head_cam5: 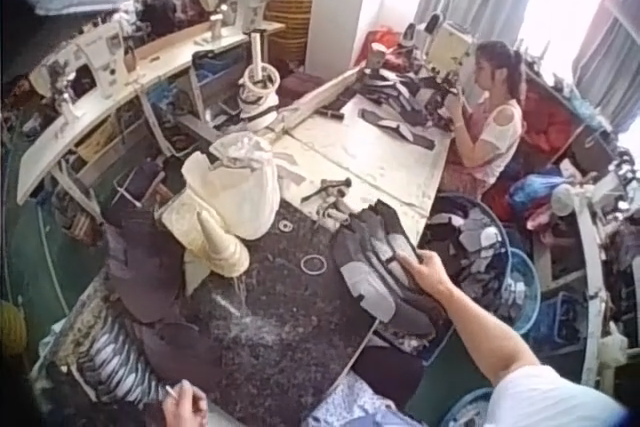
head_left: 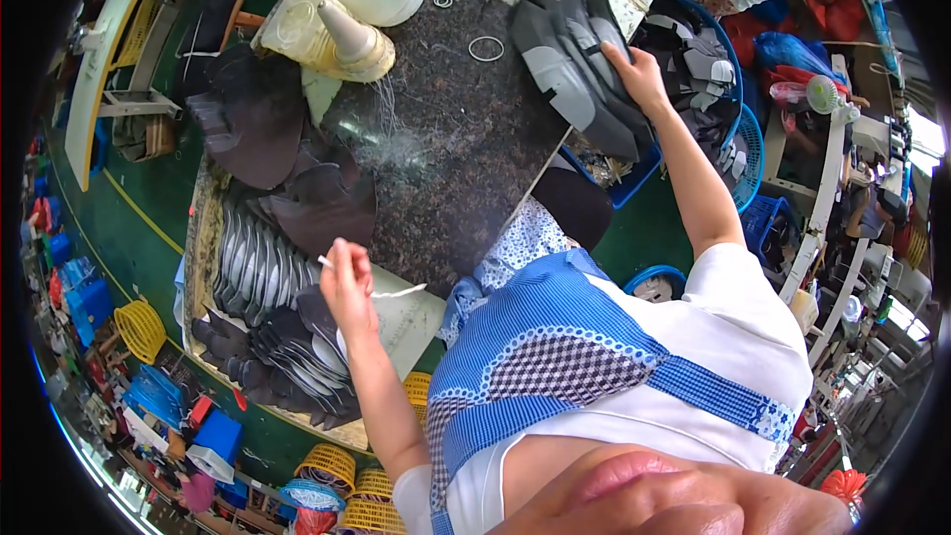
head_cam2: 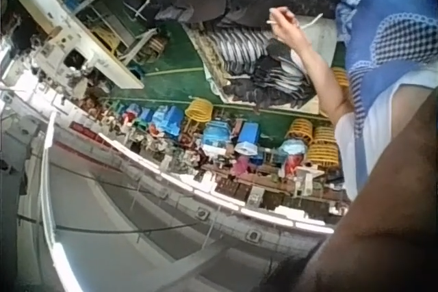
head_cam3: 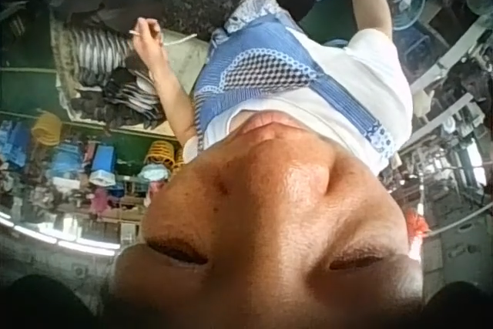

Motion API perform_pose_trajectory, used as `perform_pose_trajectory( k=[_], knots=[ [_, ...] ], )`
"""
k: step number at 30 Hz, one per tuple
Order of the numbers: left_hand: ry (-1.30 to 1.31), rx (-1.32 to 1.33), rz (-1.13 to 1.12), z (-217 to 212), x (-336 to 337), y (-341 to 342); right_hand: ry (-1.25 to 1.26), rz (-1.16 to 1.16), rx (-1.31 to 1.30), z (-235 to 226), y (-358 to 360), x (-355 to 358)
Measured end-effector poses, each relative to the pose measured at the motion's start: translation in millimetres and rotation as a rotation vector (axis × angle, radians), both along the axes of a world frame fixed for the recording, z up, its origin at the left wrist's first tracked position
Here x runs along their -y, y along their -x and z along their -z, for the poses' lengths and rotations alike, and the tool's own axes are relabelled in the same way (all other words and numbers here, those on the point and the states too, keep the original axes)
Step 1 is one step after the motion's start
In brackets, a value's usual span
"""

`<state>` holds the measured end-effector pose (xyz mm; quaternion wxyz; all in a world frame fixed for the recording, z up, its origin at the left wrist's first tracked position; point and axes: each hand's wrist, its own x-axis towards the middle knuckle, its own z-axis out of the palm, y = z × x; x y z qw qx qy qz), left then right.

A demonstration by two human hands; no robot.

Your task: Applying adhesive strips to shoe components and using a hammer to secure them during the assembly process.

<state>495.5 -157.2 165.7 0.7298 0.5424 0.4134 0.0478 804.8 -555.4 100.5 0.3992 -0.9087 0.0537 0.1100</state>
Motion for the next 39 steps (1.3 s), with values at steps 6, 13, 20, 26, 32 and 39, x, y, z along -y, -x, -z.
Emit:
perform_pose_trajectory(
  k=[6,13,20,26,32,39],
  knots=[
    [0.025,0.057,0.045,8,24,48,-1.125,0.315,-0.617,-98,71,10],
    [0.129,0.105,-0.179,3,25,121,-0.625,-0.51,-0.427,-122,82,-95],
    [0.032,0.164,-0.568,13,63,197,-0.14,-1.876,-0.548,-93,165,-340],
    [0.117,0.232,-0.876,7,100,226,0.29,-2.308,0.161,-35,186,-408],
    [0.057,0.211,-0.621,-17,89,166,-0.239,-1.935,0.507,-62,177,-384],
    [0.069,0.282,-0.147,-32,59,92,-0.676,-1.468,-0.807,-101,217,-315]
  ],
)
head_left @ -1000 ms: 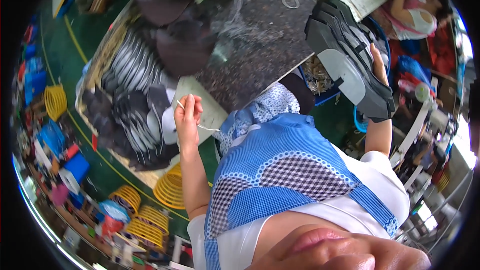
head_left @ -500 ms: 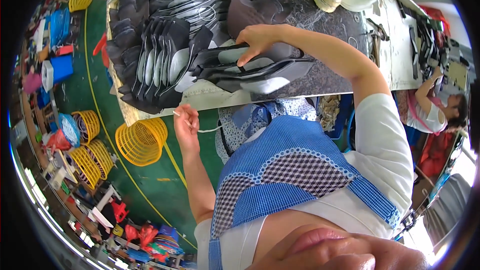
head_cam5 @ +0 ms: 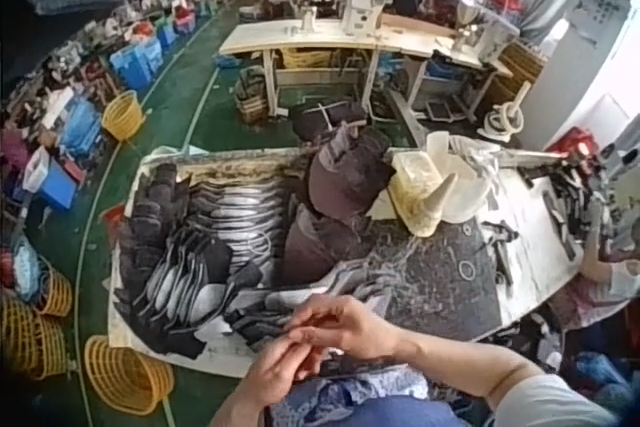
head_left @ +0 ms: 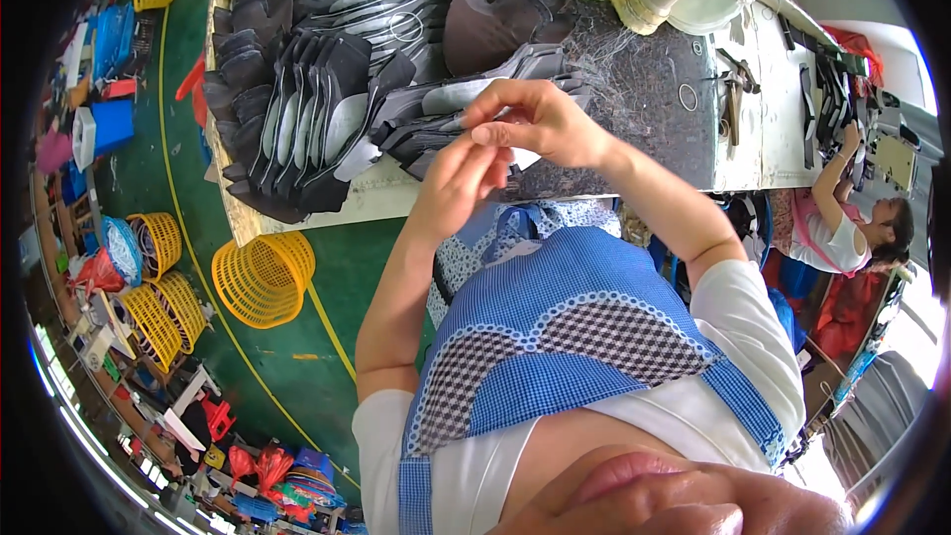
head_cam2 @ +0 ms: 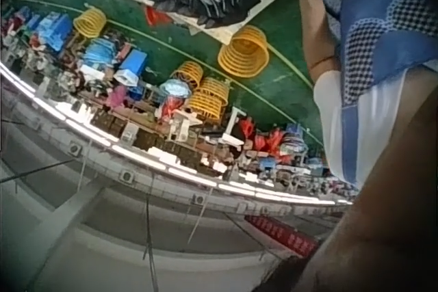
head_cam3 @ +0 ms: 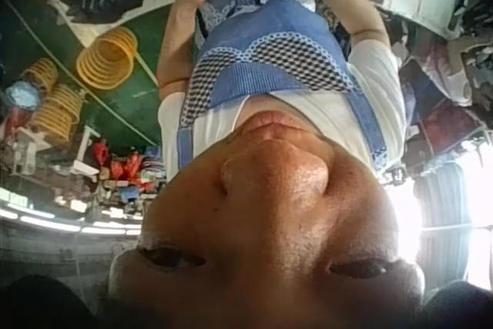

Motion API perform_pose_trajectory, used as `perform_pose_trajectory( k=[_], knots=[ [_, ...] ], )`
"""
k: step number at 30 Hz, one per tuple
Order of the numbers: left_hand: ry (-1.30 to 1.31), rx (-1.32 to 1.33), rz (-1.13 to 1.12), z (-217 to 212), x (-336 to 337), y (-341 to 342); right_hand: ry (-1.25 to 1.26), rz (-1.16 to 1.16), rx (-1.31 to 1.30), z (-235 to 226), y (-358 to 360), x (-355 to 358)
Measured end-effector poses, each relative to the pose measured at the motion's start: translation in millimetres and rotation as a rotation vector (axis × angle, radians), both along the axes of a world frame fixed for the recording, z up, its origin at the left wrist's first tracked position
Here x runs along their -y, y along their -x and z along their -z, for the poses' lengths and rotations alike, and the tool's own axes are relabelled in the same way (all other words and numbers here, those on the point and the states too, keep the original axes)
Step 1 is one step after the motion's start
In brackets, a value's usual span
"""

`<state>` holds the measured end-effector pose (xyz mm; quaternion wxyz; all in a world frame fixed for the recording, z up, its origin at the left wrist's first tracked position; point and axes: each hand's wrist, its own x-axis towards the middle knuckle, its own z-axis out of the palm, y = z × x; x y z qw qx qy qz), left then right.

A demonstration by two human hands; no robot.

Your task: Applying adhesive strips to shoe components and using a hammer to secure them during the assembly process.

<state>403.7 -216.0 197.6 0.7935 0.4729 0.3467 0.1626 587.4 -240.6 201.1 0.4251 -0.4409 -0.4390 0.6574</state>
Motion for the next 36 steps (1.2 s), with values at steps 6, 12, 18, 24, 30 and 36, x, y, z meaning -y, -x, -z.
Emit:
perform_pose_trajectory(
  k=[6,12,18,24,30,36],
  knots=[
    [0.012,0.079,0.024,-5,-5,-16,-0.057,0.405,0.021,5,-1,20],
    [0.07,0.177,-0.136,-5,-16,-8,0.052,0.472,-0.046,-5,6,13],
    [-0.012,0.161,-0.234,-9,-17,-1,-0.033,0.376,-0.003,-18,16,15],
    [-0.142,0.162,-0.257,-9,-11,0,-0.068,0.362,0.116,-16,18,10],
    [-0.112,0.221,-0.716,-4,-7,-8,-0.113,0.435,0.265,5,13,14],
    [-0.397,0.066,-0.976,-5,-45,112,-0.28,0.772,0.843,15,-73,53]
  ],
)
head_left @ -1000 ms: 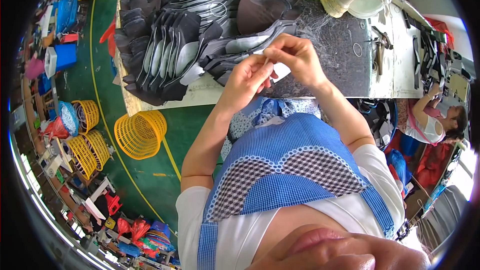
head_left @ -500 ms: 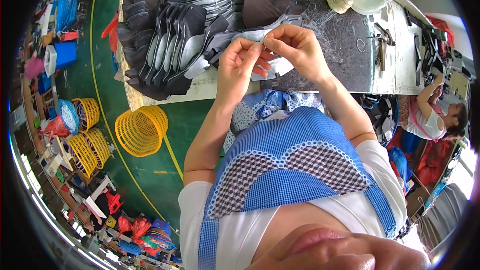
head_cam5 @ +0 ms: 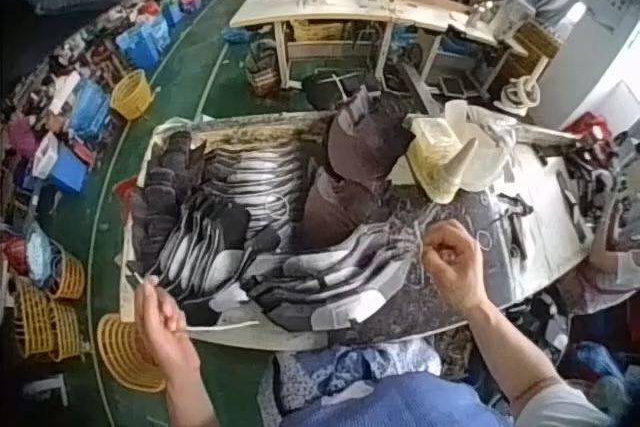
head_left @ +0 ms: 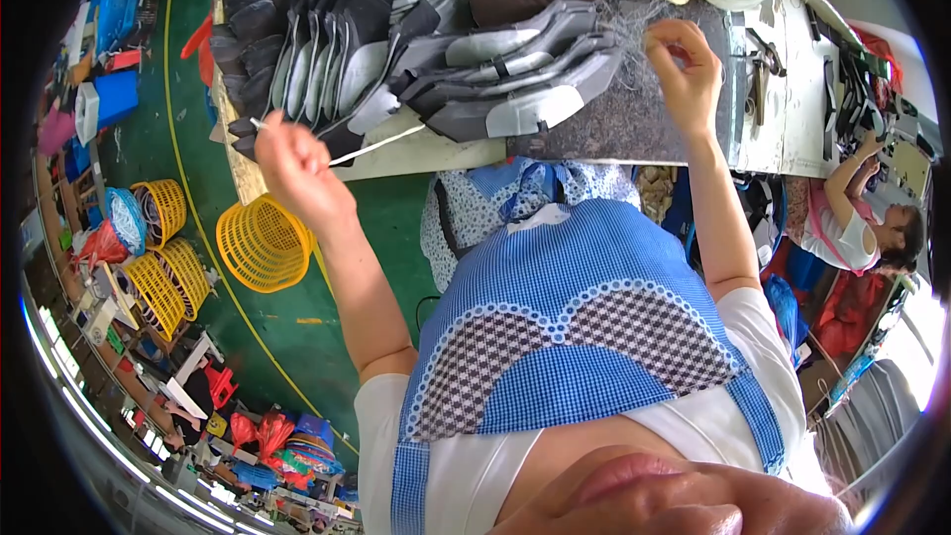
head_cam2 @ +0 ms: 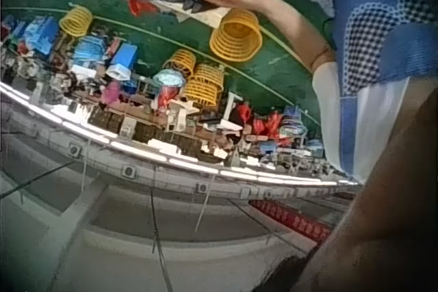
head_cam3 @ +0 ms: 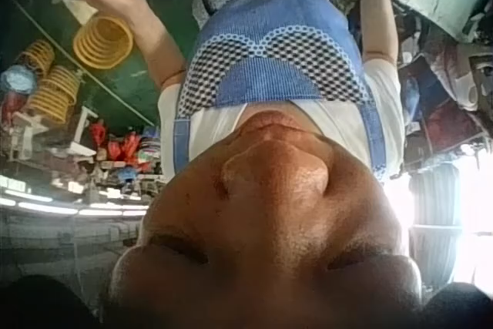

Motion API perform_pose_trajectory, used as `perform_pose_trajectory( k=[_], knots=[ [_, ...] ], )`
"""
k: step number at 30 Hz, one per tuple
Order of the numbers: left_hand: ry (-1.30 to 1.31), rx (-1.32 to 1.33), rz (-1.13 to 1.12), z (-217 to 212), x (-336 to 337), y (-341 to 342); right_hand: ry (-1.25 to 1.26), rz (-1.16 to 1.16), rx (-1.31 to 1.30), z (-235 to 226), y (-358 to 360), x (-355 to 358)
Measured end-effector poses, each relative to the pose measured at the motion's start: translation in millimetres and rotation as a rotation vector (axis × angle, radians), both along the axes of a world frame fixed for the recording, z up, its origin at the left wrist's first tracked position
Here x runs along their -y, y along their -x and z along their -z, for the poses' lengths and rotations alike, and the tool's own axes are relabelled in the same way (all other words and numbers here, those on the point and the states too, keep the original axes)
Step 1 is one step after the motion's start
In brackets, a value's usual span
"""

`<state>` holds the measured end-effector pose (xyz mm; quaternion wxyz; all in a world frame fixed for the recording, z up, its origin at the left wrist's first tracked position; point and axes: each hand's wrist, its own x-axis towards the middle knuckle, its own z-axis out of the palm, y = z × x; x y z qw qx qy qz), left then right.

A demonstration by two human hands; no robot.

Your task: Applying adhesive strips to shoe components and using a hammer to secure them during the assembly process.

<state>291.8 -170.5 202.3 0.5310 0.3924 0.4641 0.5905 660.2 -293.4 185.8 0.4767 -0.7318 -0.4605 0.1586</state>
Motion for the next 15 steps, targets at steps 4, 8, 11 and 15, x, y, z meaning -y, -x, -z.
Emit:
perform_pose_trajectory(
  k=[4,8,11,15],
  knots=[
    [0.075,0.036,0.711,-15,45,-82,-0.102,-0.465,0.089,-30,76,-6],
    [0.402,0.083,1.022,0,67,-99,-0.15,-0.428,-0.021,-32,98,14],
    [0.313,-0.027,0.994,9,75,-96,-0.01,-0.458,-0.434,-18,91,31],
    [0.279,-0.21,1.084,11,80,-96,0.244,-0.373,-1.13,-16,95,46]
  ],
)
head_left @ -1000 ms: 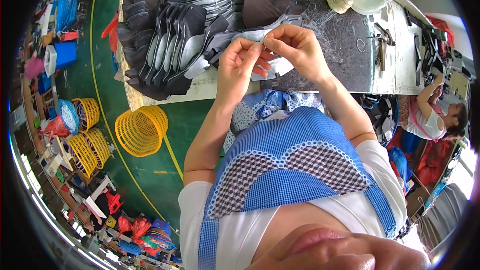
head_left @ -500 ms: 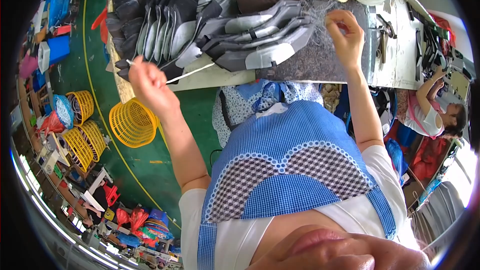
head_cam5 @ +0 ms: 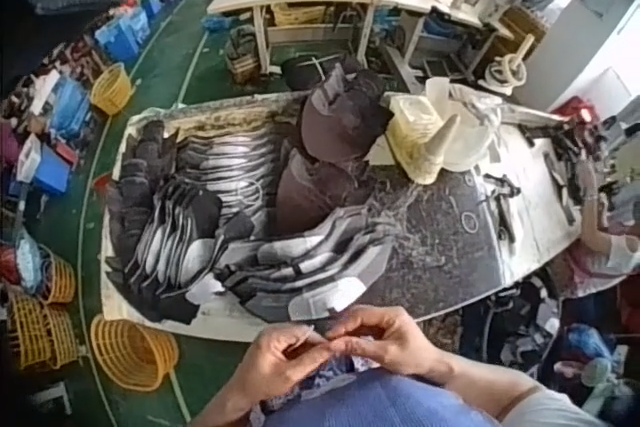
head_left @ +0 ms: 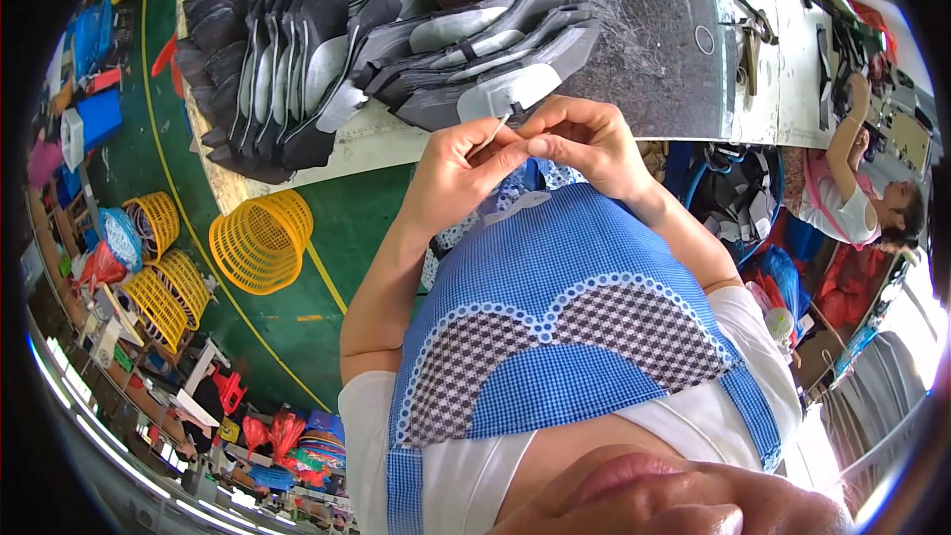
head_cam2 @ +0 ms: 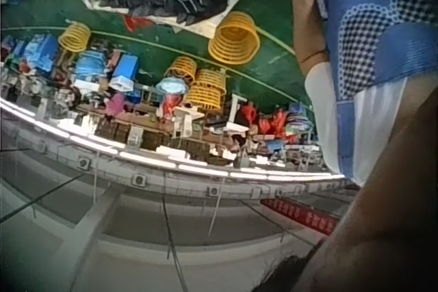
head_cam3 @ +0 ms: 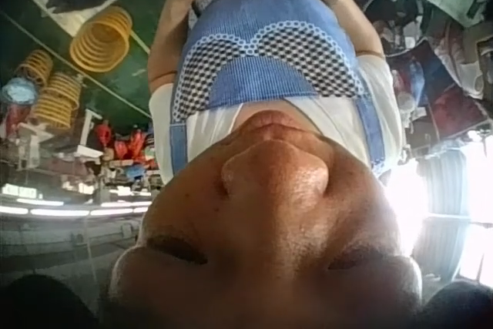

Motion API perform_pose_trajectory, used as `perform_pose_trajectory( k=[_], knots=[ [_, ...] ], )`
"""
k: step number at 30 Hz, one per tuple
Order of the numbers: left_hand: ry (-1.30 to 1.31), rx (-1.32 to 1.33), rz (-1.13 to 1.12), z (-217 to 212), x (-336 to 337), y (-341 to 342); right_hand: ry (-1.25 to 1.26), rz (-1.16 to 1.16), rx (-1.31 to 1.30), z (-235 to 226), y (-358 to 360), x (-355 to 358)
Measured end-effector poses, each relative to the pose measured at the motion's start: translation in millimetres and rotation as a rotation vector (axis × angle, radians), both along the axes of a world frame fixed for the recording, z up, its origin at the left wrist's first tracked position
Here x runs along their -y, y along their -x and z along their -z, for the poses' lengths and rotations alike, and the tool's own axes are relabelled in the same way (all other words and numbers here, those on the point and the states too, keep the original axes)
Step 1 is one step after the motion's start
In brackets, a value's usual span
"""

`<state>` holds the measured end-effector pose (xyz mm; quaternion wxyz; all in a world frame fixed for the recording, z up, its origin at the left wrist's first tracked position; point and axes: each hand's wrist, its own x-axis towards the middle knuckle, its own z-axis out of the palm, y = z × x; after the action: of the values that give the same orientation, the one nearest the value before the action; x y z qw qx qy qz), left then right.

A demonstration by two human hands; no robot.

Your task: Applying adhesive strips to shoe components and using a hammer to secure them during the assembly process.

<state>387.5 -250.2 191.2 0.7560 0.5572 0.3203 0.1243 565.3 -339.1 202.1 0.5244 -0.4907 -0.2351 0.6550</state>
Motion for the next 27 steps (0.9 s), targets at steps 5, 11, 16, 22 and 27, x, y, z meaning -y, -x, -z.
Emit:
perform_pose_trajectory(
  k=[5,11,16,22,27],
  knots=[
    [-0.069,-0.059,-0.123,5,-7,11,-0.03,0.039,0.201,19,-29,3],
    [-0.242,-0.269,-0.42,67,-32,35,0.019,0.148,0.739,87,-85,-22],
    [-0.252,-0.302,-0.457,110,-30,37,-0.014,0.011,1.041,108,-86,-36],
    [-0.427,-0.358,-0.429,112,-30,31,-0.096,-0.026,1.148,112,-91,-43],
    [-0.419,-0.325,-0.399,102,-26,38,-0.13,-0.013,1.039,114,-98,-33]
  ],
)
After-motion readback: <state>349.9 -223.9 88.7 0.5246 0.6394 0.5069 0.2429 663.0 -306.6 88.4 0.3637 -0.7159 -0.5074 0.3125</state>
